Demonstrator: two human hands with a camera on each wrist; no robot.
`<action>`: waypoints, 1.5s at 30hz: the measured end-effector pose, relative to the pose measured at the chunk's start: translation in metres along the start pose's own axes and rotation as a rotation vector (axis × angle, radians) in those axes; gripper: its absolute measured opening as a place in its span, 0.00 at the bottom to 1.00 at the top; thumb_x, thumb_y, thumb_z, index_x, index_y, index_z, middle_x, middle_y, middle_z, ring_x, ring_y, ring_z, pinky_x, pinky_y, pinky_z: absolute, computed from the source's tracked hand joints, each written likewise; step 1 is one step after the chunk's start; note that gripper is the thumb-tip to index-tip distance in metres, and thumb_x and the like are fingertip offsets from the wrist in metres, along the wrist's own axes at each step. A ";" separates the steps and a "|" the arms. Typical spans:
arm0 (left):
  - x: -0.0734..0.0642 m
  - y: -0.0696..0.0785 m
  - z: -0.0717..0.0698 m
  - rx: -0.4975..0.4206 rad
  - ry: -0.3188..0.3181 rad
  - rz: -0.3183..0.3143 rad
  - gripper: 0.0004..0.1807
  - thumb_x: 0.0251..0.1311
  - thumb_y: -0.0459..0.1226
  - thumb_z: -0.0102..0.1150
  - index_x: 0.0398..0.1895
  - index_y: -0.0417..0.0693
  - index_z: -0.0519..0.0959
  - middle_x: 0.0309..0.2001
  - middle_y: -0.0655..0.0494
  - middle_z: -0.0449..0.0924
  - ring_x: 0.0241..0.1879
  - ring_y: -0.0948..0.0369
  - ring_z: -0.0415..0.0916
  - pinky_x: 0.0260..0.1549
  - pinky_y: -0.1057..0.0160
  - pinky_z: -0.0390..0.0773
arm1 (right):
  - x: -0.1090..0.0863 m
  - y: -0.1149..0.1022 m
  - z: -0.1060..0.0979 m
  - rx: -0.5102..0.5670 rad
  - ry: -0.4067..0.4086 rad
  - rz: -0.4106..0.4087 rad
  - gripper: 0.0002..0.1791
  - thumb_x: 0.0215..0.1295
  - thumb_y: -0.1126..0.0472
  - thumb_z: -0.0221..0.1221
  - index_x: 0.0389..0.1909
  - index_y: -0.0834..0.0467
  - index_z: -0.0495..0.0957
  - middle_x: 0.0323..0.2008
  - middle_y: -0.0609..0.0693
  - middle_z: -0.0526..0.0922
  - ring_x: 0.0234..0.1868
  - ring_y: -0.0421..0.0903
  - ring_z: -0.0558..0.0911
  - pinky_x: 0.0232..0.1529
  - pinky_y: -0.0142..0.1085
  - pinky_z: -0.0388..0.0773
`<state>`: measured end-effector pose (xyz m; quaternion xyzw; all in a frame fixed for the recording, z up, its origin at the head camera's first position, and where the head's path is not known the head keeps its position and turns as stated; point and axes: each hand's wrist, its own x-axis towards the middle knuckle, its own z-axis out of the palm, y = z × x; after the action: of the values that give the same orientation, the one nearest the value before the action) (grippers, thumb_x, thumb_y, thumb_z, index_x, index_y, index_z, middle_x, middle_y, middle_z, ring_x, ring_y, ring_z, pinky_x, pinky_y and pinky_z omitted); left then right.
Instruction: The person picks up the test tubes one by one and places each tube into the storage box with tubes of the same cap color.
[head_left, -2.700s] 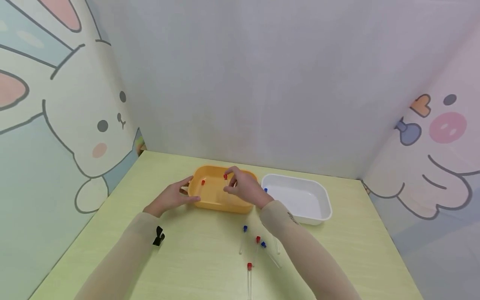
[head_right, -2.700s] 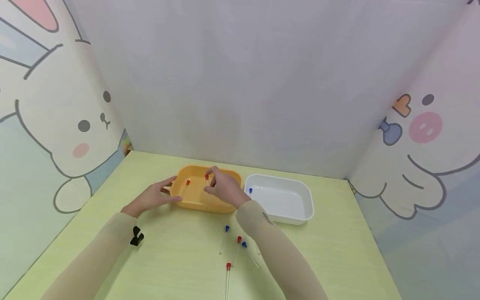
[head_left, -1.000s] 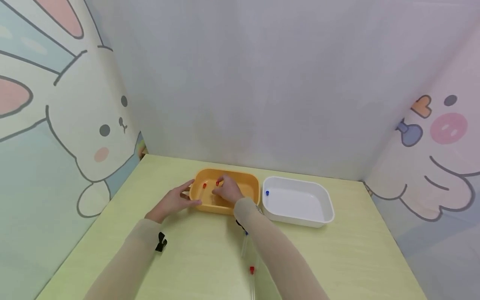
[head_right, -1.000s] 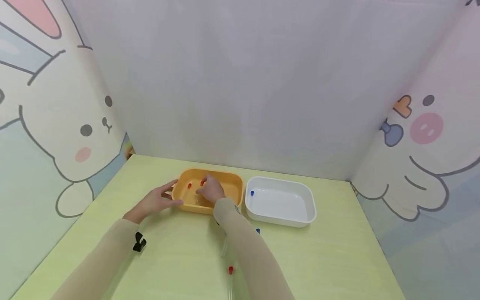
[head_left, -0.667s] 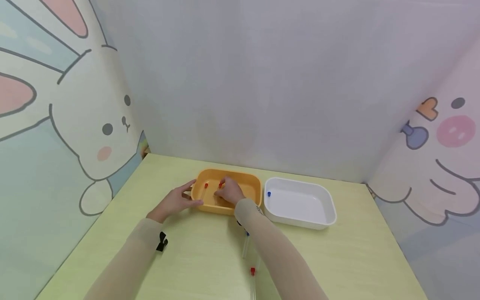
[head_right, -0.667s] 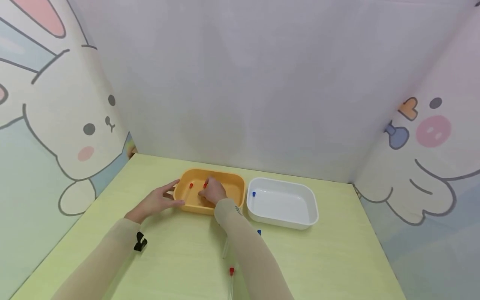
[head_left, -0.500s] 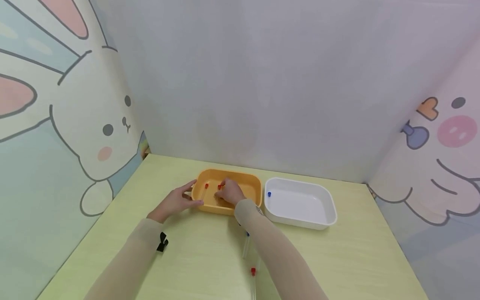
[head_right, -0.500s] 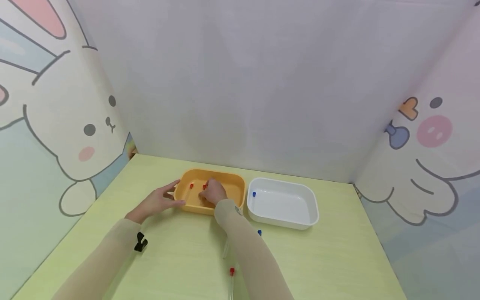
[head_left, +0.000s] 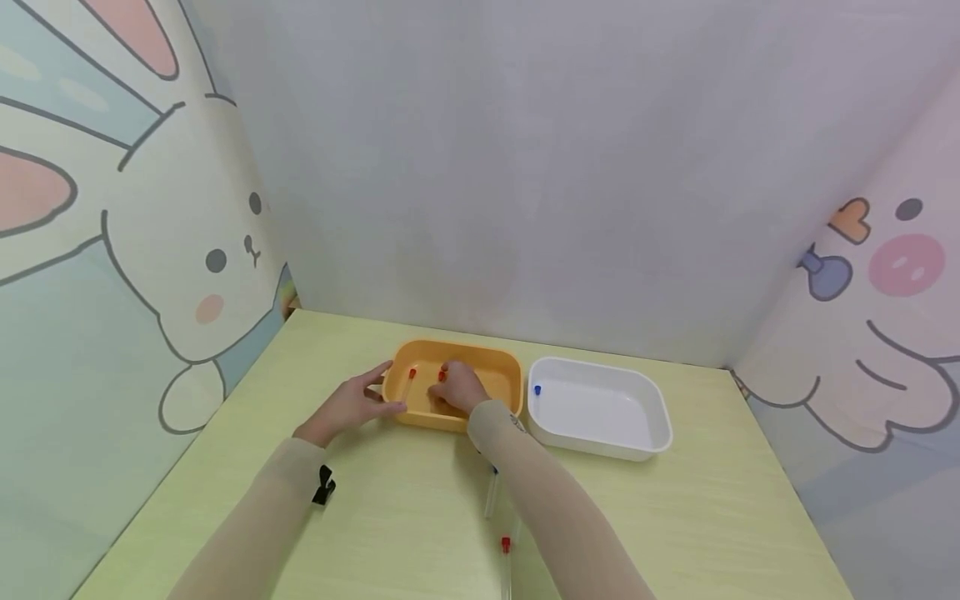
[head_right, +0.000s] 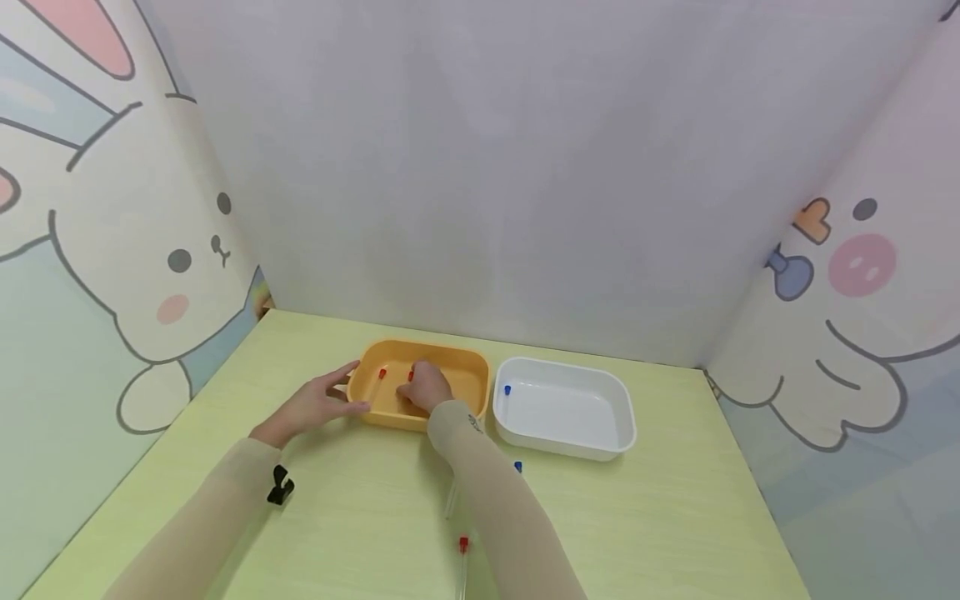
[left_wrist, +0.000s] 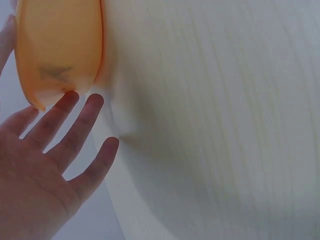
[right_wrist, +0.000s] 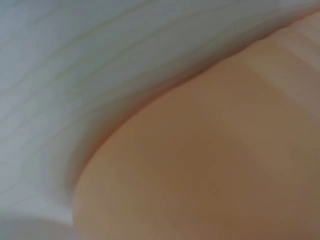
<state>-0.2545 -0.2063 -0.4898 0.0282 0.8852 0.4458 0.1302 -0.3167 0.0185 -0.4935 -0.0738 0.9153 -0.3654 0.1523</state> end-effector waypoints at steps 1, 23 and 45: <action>0.000 0.000 0.000 0.000 -0.002 0.003 0.55 0.58 0.57 0.73 0.84 0.61 0.52 0.74 0.43 0.68 0.58 0.51 0.80 0.52 0.54 0.84 | 0.000 0.000 0.000 -0.001 0.000 -0.003 0.28 0.65 0.57 0.70 0.63 0.63 0.76 0.39 0.52 0.81 0.38 0.48 0.79 0.44 0.36 0.81; -0.001 0.004 0.006 -0.010 -0.019 0.020 0.55 0.59 0.56 0.72 0.84 0.58 0.52 0.73 0.41 0.69 0.57 0.51 0.81 0.52 0.54 0.85 | -0.008 0.008 -0.009 -0.057 0.011 -0.028 0.33 0.65 0.51 0.69 0.65 0.64 0.75 0.57 0.57 0.84 0.48 0.51 0.83 0.63 0.46 0.81; 0.004 0.000 -0.003 0.028 0.001 0.005 0.56 0.55 0.59 0.74 0.82 0.56 0.55 0.72 0.41 0.70 0.59 0.50 0.80 0.53 0.51 0.84 | -0.057 -0.006 -0.062 0.040 0.019 -0.221 0.37 0.69 0.49 0.66 0.74 0.60 0.68 0.36 0.50 0.85 0.32 0.44 0.80 0.36 0.33 0.79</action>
<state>-0.2587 -0.2086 -0.4890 0.0321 0.8913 0.4337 0.1281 -0.2838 0.0682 -0.4335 -0.1678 0.8954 -0.3990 0.1040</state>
